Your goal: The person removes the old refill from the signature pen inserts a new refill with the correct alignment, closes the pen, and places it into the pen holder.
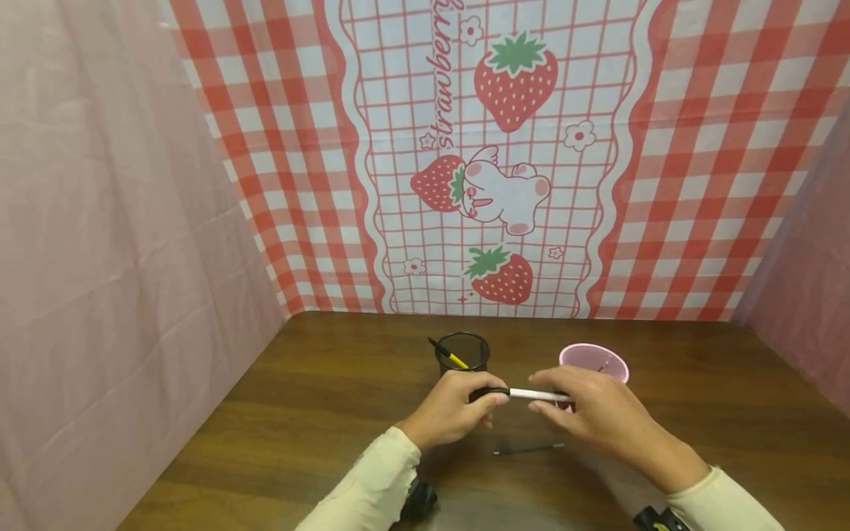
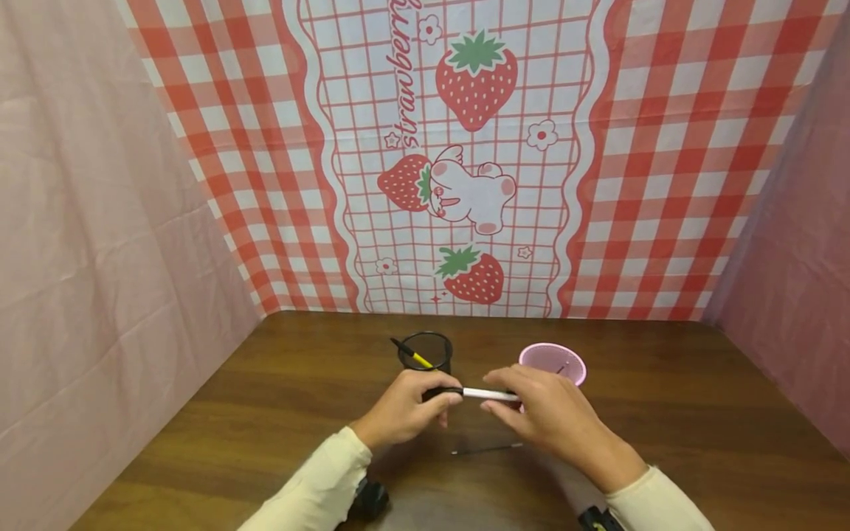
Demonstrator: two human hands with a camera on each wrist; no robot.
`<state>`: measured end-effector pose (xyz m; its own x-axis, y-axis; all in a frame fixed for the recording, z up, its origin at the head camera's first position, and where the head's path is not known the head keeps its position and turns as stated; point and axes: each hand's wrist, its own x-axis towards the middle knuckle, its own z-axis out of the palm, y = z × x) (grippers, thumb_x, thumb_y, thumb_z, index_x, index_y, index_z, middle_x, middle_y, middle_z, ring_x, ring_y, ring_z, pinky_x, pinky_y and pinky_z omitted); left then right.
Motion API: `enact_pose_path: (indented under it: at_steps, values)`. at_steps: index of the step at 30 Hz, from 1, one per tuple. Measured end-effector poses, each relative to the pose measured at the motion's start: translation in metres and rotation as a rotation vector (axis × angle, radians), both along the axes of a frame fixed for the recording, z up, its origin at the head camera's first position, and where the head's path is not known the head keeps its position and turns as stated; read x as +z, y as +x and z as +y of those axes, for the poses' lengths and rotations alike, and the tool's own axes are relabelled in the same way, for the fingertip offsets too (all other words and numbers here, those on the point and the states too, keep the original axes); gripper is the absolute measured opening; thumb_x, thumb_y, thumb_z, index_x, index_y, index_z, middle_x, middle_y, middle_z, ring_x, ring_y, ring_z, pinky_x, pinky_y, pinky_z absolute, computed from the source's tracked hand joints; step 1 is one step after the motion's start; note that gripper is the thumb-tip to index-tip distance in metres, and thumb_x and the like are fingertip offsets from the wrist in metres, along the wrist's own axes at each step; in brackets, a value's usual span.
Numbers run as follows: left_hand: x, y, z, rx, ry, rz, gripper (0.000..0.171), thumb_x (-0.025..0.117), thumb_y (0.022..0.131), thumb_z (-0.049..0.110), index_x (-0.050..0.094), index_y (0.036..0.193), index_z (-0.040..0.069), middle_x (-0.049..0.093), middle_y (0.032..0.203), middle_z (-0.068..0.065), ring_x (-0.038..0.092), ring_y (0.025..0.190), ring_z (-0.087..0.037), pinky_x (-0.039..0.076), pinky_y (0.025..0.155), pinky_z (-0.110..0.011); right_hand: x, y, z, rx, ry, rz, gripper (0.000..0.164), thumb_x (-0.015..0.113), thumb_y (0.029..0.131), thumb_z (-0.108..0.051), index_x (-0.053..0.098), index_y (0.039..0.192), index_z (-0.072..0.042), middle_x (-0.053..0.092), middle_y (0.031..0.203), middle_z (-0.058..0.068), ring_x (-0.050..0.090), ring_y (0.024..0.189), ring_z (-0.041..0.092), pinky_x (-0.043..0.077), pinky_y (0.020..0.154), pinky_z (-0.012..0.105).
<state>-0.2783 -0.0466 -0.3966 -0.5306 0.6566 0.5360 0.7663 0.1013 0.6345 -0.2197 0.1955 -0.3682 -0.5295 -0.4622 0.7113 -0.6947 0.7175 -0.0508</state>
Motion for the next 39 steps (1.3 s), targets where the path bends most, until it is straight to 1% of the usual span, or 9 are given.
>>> enact_pose_path:
  at_steps: [5,10,15,20,22,25,27,29,39]
  values:
    - [0.0013,0.0000,-0.0004,-0.001,0.010,-0.003,0.014,0.066,0.098,0.013,0.070,0.105,0.003,0.062,0.067,0.000,0.059,0.055,0.002,0.053,0.054,-0.021,0.0012,0.0005,0.0011,-0.039,-0.005,-0.049,0.041,0.091,0.070,-0.021,0.068,0.104,-0.016,0.068,0.089,-0.012,0.059,0.071,-0.004,0.050,0.059,0.020]
    - [0.0013,-0.0001,-0.0009,-0.007,0.014,-0.023,0.013,0.066,0.098,0.012,0.070,0.105,0.001,0.062,0.067,-0.001,0.059,0.055,0.003,0.054,0.054,-0.021,0.0026,0.0005,0.0014,-0.064,-0.008,-0.061,0.038,0.088,0.069,-0.013,0.063,0.098,-0.016,0.062,0.080,-0.014,0.058,0.071,-0.003,0.051,0.058,0.024]
    - [0.0007,-0.0008,-0.0002,-0.007,0.027,-0.032,0.012,0.066,0.098,0.011,0.070,0.104,0.001,0.062,0.066,-0.002,0.059,0.056,0.004,0.054,0.054,-0.022,0.0023,0.0003,0.0025,-0.017,-0.025,-0.043,0.036,0.084,0.068,-0.007,0.058,0.089,-0.021,0.054,0.076,-0.019,0.050,0.065,-0.004,0.043,0.055,0.017]
    - [0.0006,-0.0006,-0.0004,-0.004,0.020,-0.025,0.013,0.066,0.098,0.011,0.070,0.104,0.001,0.062,0.066,-0.002,0.059,0.056,0.005,0.054,0.055,-0.021,0.0010,-0.0011,0.0039,0.049,-0.035,-0.012,0.032,0.083,0.071,-0.009,0.060,0.088,-0.022,0.053,0.077,-0.021,0.050,0.064,-0.003,0.040,0.057,0.012]
    - [0.0004,-0.0005,-0.0008,-0.002,0.018,-0.016,0.013,0.066,0.098,0.011,0.070,0.104,0.001,0.063,0.066,-0.002,0.059,0.056,0.005,0.054,0.055,-0.020,0.0005,-0.0023,0.0045,0.080,-0.044,0.004,0.026,0.081,0.075,-0.012,0.061,0.089,-0.021,0.055,0.079,-0.021,0.052,0.065,-0.003,0.041,0.058,0.013]
    - [0.0001,-0.0005,-0.0012,0.003,0.015,0.002,0.013,0.066,0.098,0.011,0.070,0.104,0.001,0.063,0.066,-0.002,0.059,0.056,0.005,0.053,0.055,-0.019,0.0001,-0.0041,0.0052,0.134,-0.054,0.030,0.013,0.075,0.090,-0.027,0.063,0.091,-0.020,0.058,0.082,-0.019,0.053,0.067,-0.003,0.043,0.059,0.013]
    - [0.0001,-0.0006,-0.0012,0.001,0.015,0.013,0.013,0.066,0.098,0.011,0.070,0.104,0.000,0.063,0.066,-0.001,0.059,0.057,0.005,0.053,0.055,-0.019,-0.0001,-0.0048,0.0057,0.170,-0.061,0.046,0.018,0.066,0.098,-0.037,0.065,0.093,-0.019,0.059,0.083,-0.018,0.053,0.068,-0.002,0.042,0.059,0.013]
    - [0.0003,-0.0006,-0.0010,0.001,0.012,0.025,0.014,0.066,0.098,0.011,0.071,0.104,0.000,0.062,0.066,-0.001,0.059,0.057,0.005,0.053,0.055,-0.019,-0.0005,-0.0051,0.0059,0.187,-0.063,0.055,0.025,0.059,0.100,-0.042,0.066,0.093,-0.019,0.060,0.085,-0.018,0.053,0.068,-0.002,0.042,0.060,0.013]
    - [0.0016,0.0004,-0.0016,0.007,0.005,0.006,0.013,0.067,0.097,0.012,0.071,0.104,0.002,0.063,0.067,0.000,0.060,0.057,0.003,0.053,0.056,-0.020,-0.0016,-0.0046,0.0056,0.181,-0.058,0.035,0.007,0.072,0.094,-0.027,0.068,0.094,-0.021,0.062,0.086,-0.018,0.052,0.071,-0.004,0.044,0.062,0.014]
